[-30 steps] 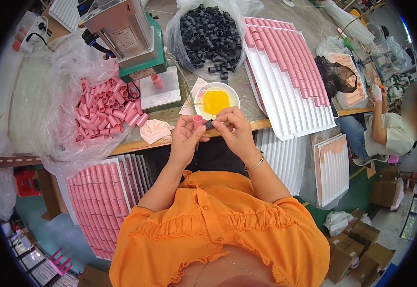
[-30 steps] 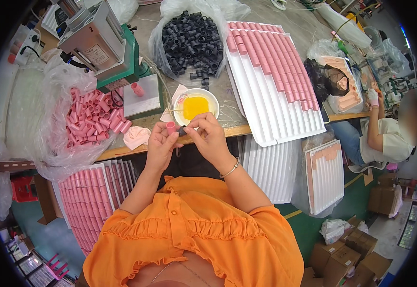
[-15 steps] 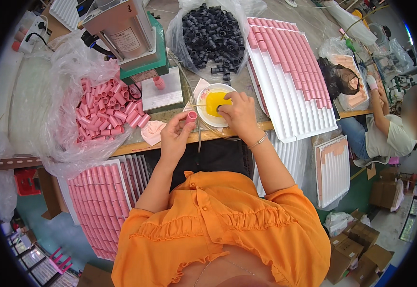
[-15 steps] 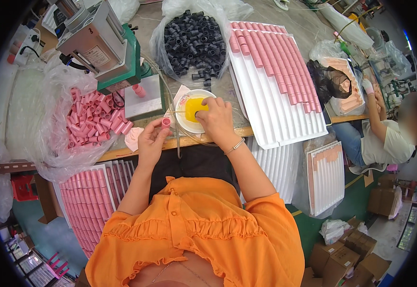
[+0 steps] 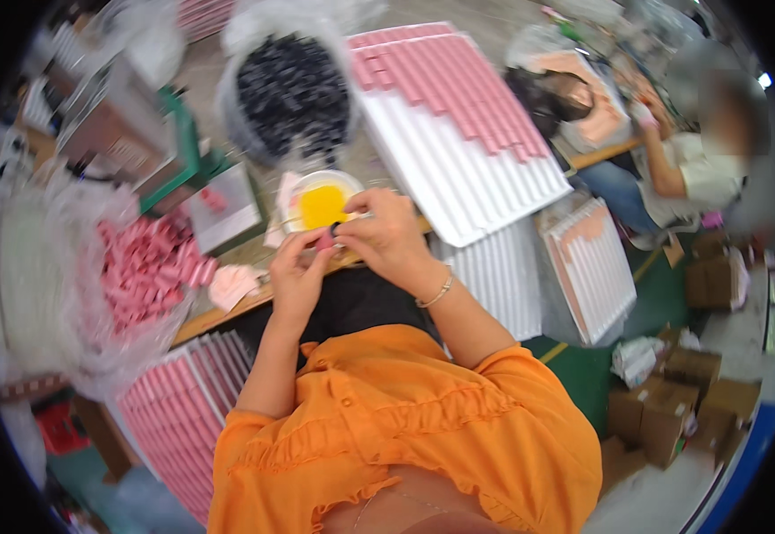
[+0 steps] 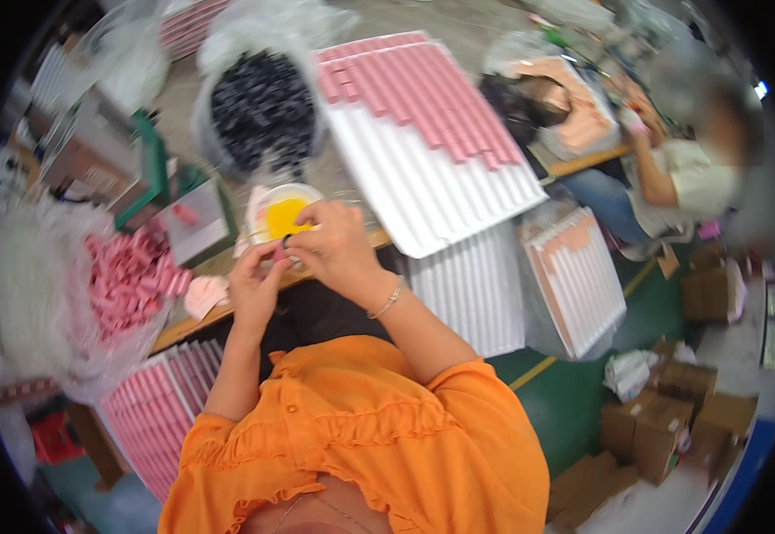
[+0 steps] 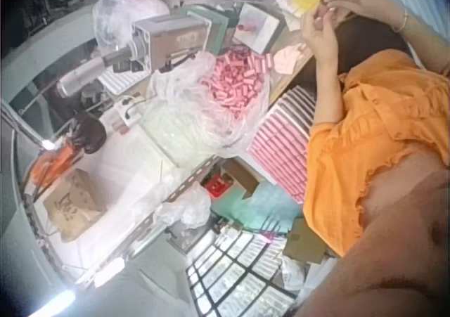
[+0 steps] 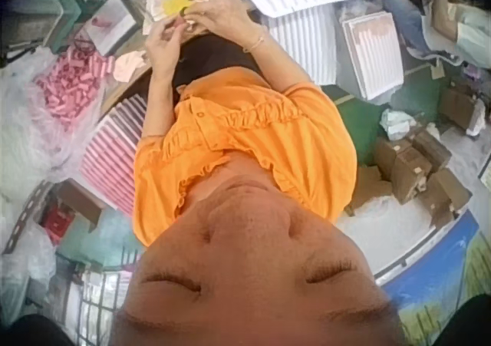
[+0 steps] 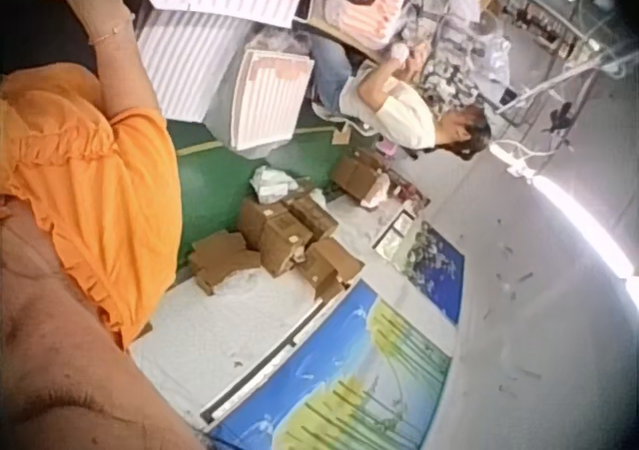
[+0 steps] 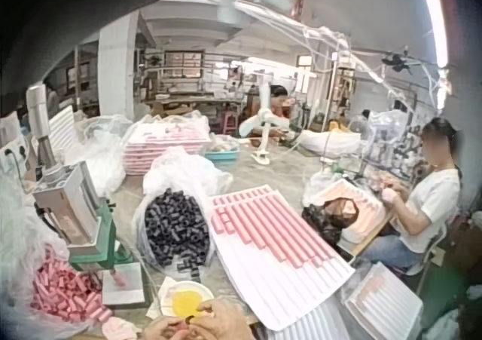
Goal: The recorder is assembling lipsticks by applying oil to components, pressing parts together using a small machine, and organizing the finished tubes into trays.
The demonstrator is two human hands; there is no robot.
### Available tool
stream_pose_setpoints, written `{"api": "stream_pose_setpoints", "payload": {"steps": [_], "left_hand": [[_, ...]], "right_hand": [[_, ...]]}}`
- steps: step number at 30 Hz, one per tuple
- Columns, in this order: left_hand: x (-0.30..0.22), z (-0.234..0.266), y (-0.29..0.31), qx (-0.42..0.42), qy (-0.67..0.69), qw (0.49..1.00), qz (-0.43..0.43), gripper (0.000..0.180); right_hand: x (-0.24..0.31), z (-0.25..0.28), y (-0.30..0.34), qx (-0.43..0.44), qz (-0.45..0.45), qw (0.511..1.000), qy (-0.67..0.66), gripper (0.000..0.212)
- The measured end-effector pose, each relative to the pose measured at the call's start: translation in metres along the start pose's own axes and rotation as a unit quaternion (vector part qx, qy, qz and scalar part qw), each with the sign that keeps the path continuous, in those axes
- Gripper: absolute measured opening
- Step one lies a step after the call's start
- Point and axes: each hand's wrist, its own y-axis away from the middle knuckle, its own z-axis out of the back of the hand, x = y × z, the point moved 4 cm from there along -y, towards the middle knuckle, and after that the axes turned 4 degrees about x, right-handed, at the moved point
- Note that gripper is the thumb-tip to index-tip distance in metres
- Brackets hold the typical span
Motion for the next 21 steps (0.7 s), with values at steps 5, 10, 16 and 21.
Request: {"api": "stream_pose_setpoints", "payload": {"steps": [5,10,16,21], "left_hand": [[0.008,-0.007,-0.004,0.021,0.067,0.997,0.015,0.029],[0.026,0.003,-0.008,0.045,0.096,0.991,0.076,0.030],[0.016,0.012,-0.006,0.024,0.144,0.988,0.060,0.028],[0.010,0.036,-0.010,0.002,0.143,0.988,0.052,0.027]], "right_hand": [[-0.066,0.082,0.021,-0.245,-0.136,0.960,-0.019,0.020],[-0.183,0.168,0.067,-0.234,-0.330,0.810,0.425,0.035],[-0.217,0.175,0.079,-0.217,-0.331,0.849,0.351,0.029],[-0.084,0.112,0.020,-0.169,-0.145,0.971,0.087,0.017]]}}
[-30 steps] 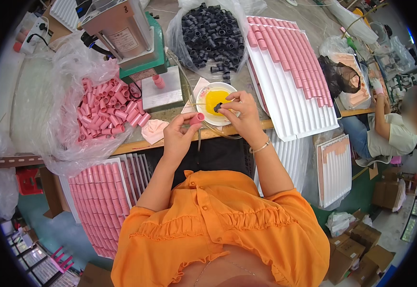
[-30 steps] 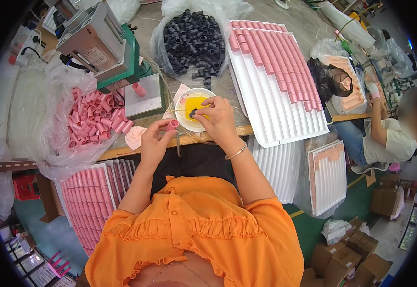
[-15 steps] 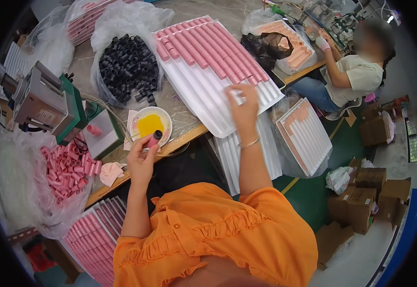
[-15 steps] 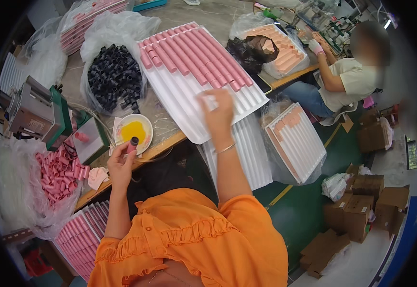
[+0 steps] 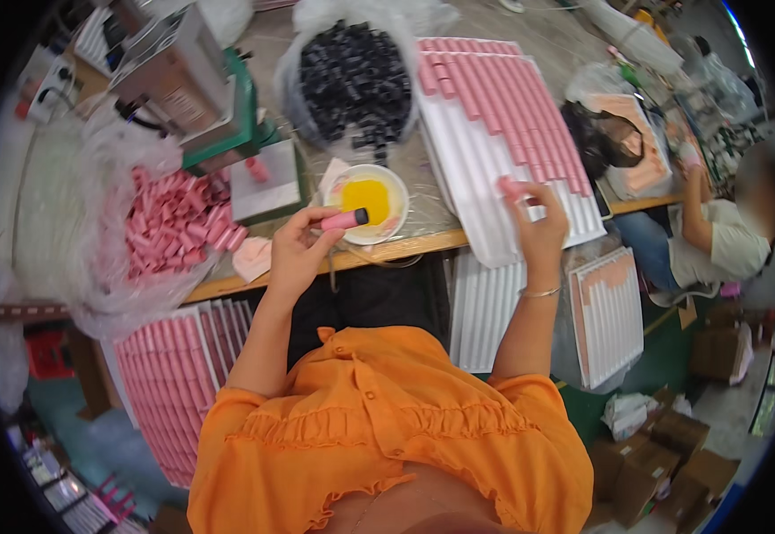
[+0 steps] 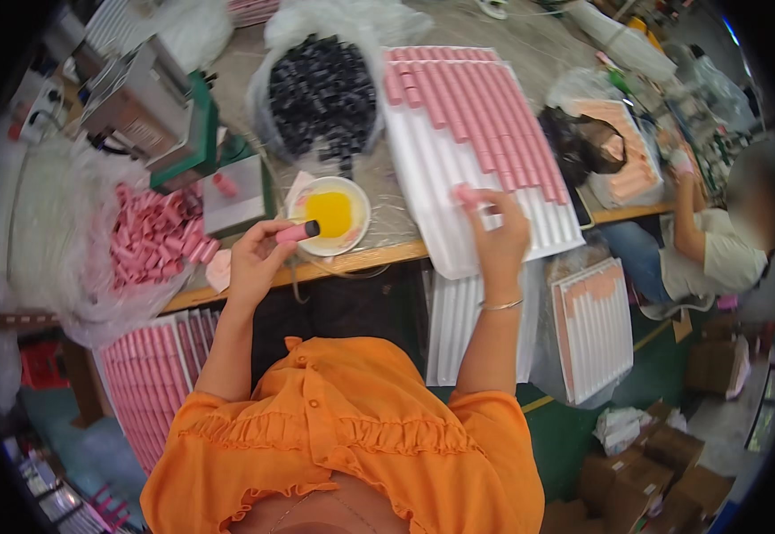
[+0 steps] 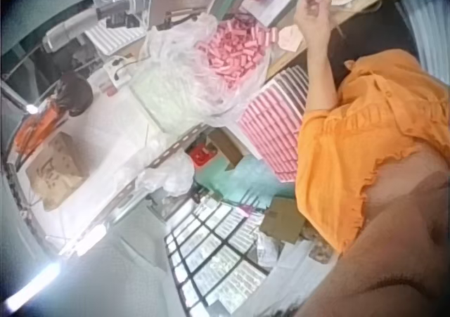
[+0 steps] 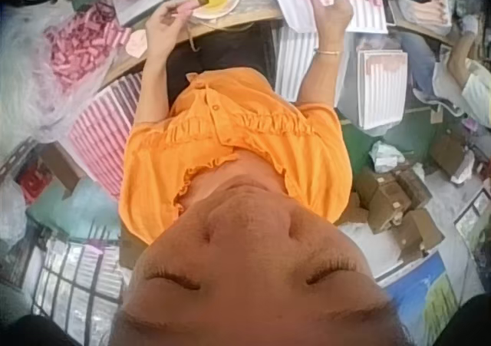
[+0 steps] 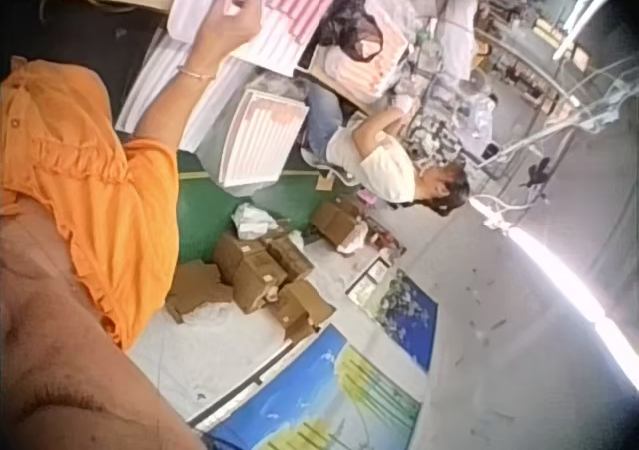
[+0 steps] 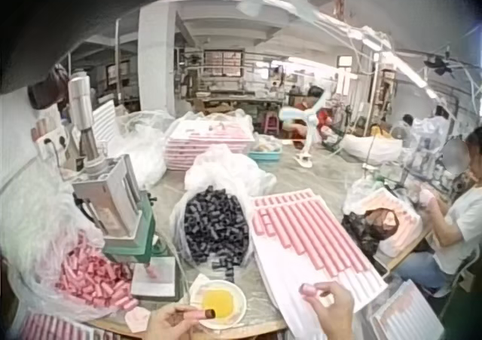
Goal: The recorder is assembling lipsticks by applying oil to components, pressing parts together using a small machine, and organizing the finished tubes into trays.
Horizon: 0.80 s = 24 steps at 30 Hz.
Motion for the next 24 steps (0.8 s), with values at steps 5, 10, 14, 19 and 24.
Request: {"api": "stream_pose_setpoints", "payload": {"steps": [5,10,14,19,24], "left_hand": [[-0.014,0.022,0.012,0.012,-0.047,0.999,0.010,0.026],[-0.051,0.050,0.020,0.060,-0.315,0.947,-0.015,0.026],[-0.033,0.059,0.018,0.008,-0.170,0.984,0.060,0.033],[-0.014,0.102,-0.022,-0.295,-0.270,0.908,-0.121,0.041],[-0.005,0.130,-0.052,-0.200,-0.429,0.880,-0.041,0.032]], "right_hand": [[0.108,-0.106,0.032,0.272,0.126,0.953,-0.052,0.021],[0.135,-0.142,0.040,0.289,0.182,0.937,-0.075,0.020],[0.156,-0.162,0.043,0.327,0.242,0.913,0.018,0.021],[0.139,-0.222,0.014,0.315,0.113,0.936,-0.106,0.022],[0.172,-0.286,-0.003,0.253,0.168,0.953,-0.014,0.024]]}}
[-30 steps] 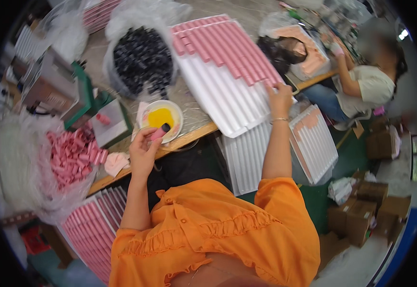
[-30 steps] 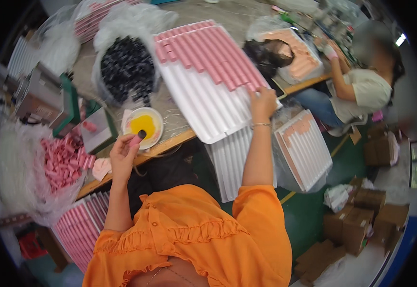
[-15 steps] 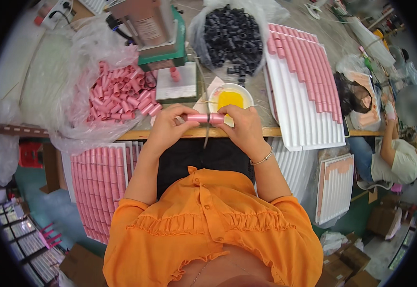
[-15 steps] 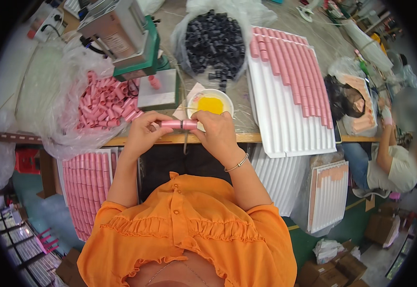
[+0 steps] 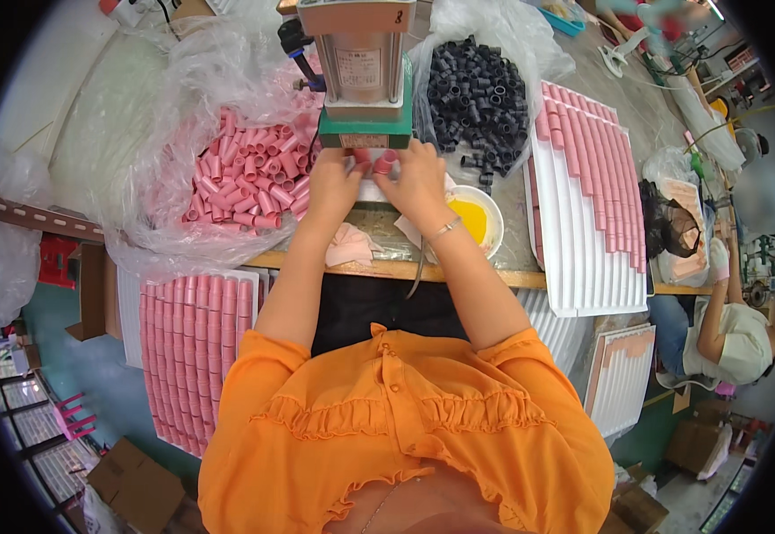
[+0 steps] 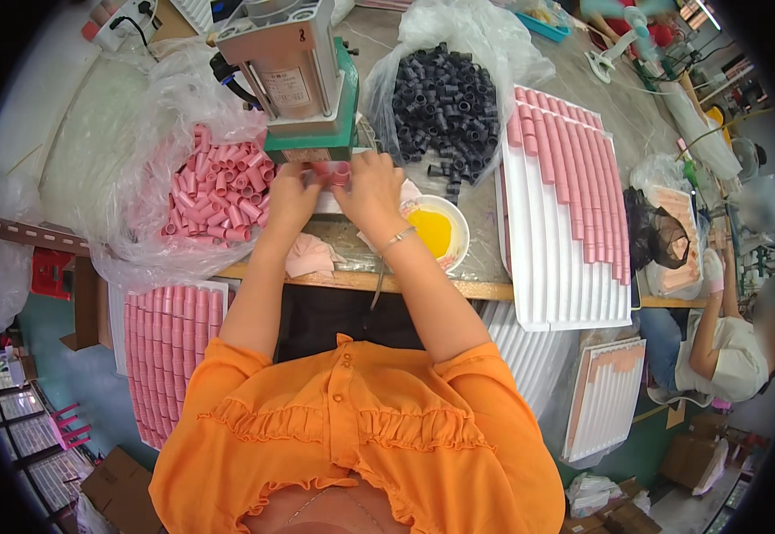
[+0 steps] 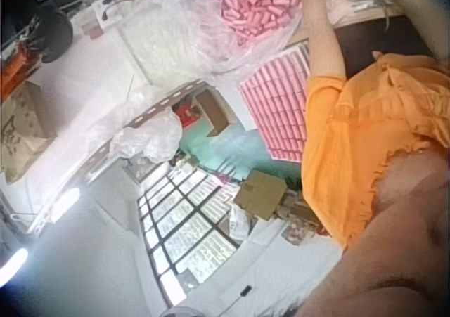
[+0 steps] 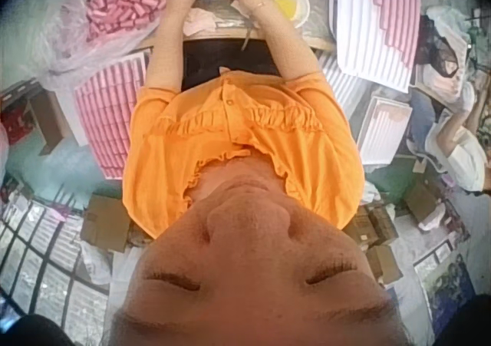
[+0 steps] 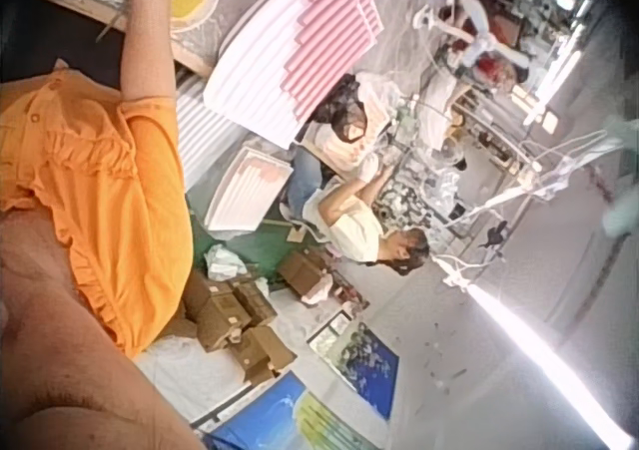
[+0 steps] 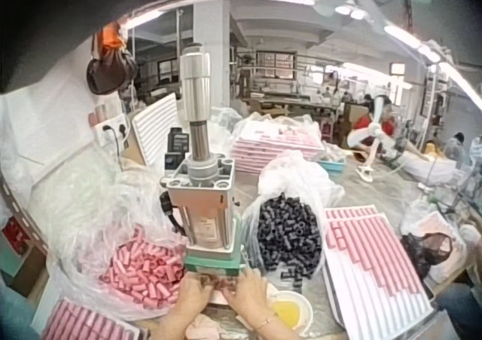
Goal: The recorder is assembling lipsticks by applying oil to components, pressing parts together using a small machine, and organizing the finished tubes into trays.
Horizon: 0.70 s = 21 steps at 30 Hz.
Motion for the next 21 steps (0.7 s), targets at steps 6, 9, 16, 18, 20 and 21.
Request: {"api": "stream_pose_setpoints", "payload": {"steps": [6,9,16,18,20,21], "left_hand": [[0.014,0.034,0.050,-0.003,0.277,0.959,0.054,0.030],[0.004,0.033,0.073,0.112,0.410,0.901,0.093,0.035],[-0.045,-0.015,0.102,0.249,0.531,0.802,0.112,0.052],[-0.053,-0.018,0.103,0.181,0.342,0.918,0.085,0.053],[-0.062,-0.020,0.104,0.120,0.291,0.948,0.055,0.052],[-0.066,-0.019,0.104,0.073,0.232,0.970,0.005,0.052]], "right_hand": [[-0.001,-0.017,-0.006,0.044,-0.047,0.997,0.046,0.046],[-0.004,0.020,0.025,0.031,-0.052,0.997,-0.047,0.049],[0.001,0.056,0.094,0.076,-0.099,0.927,-0.354,0.023],[0.002,0.061,0.099,0.049,-0.112,0.937,-0.329,0.021],[0.004,0.064,0.101,0.018,-0.127,0.963,-0.238,0.020],[0.005,0.063,0.100,-0.005,-0.131,0.960,-0.247,0.020]]}}
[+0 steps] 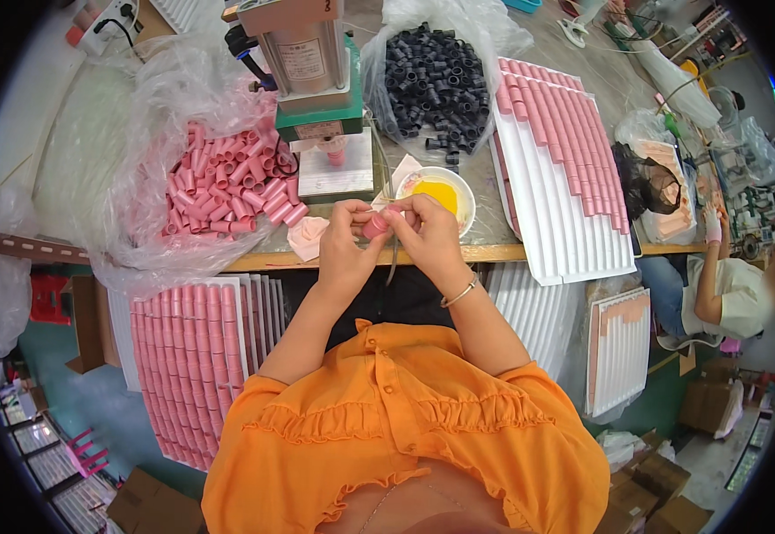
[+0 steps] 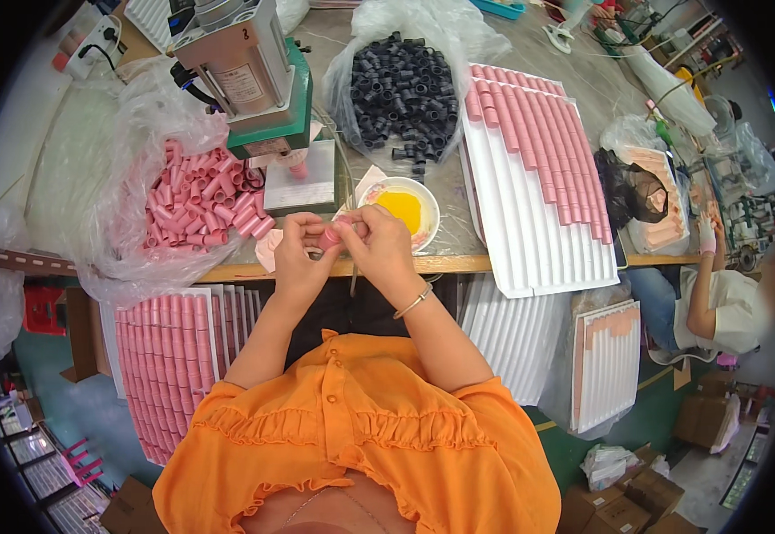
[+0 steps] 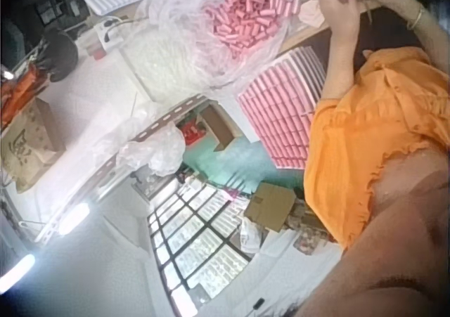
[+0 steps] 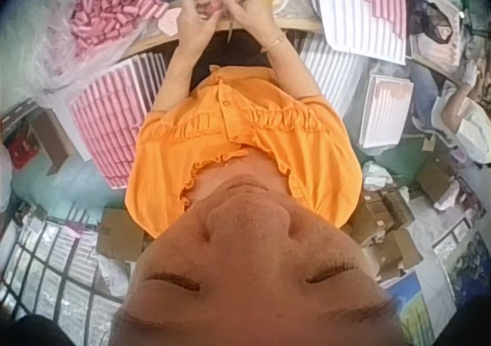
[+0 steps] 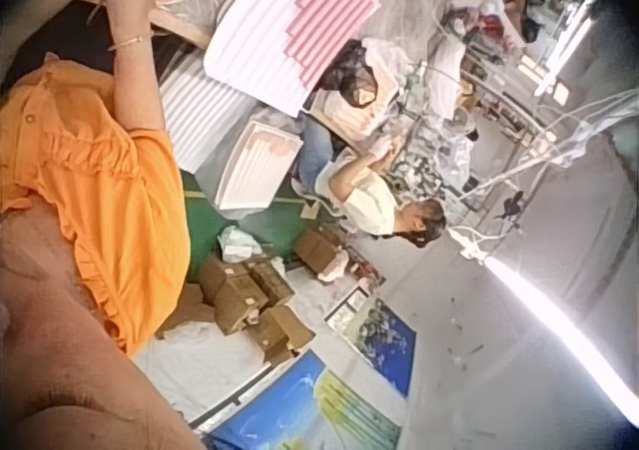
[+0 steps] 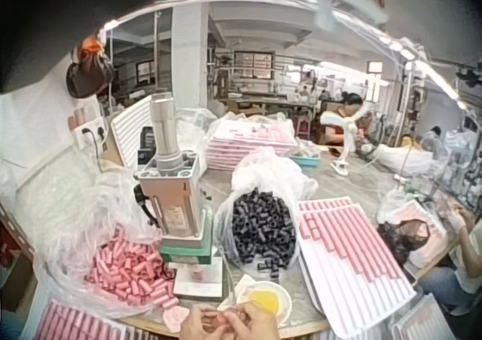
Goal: The recorder is assembling lipsticks by applying oil to components, pressing parts together using a small machine, and organizing the finished tubes into trays.
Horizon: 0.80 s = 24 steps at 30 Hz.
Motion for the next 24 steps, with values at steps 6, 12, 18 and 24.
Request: {"api": "stream_pose_setpoints", "payload": {"steps": [6,12,18,24], "left_hand": [[-0.003,0.032,-0.010,-0.080,-0.218,0.967,-0.108,0.031],[0.057,0.087,-0.012,-0.129,-0.368,0.921,-0.001,0.020],[0.065,0.087,-0.014,-0.077,-0.398,0.910,0.086,0.021],[0.059,0.097,-0.004,-0.108,-0.230,0.967,0.002,0.029]], "right_hand": [[-0.024,0.019,-0.029,-0.042,0.036,0.992,0.115,0.027],[-0.113,0.070,-0.085,-0.085,-0.149,0.904,0.391,0.034],[-0.137,0.067,-0.092,-0.075,-0.177,0.928,0.318,0.026],[-0.074,0.067,-0.030,-0.089,0.008,0.964,0.250,0.011]]}}
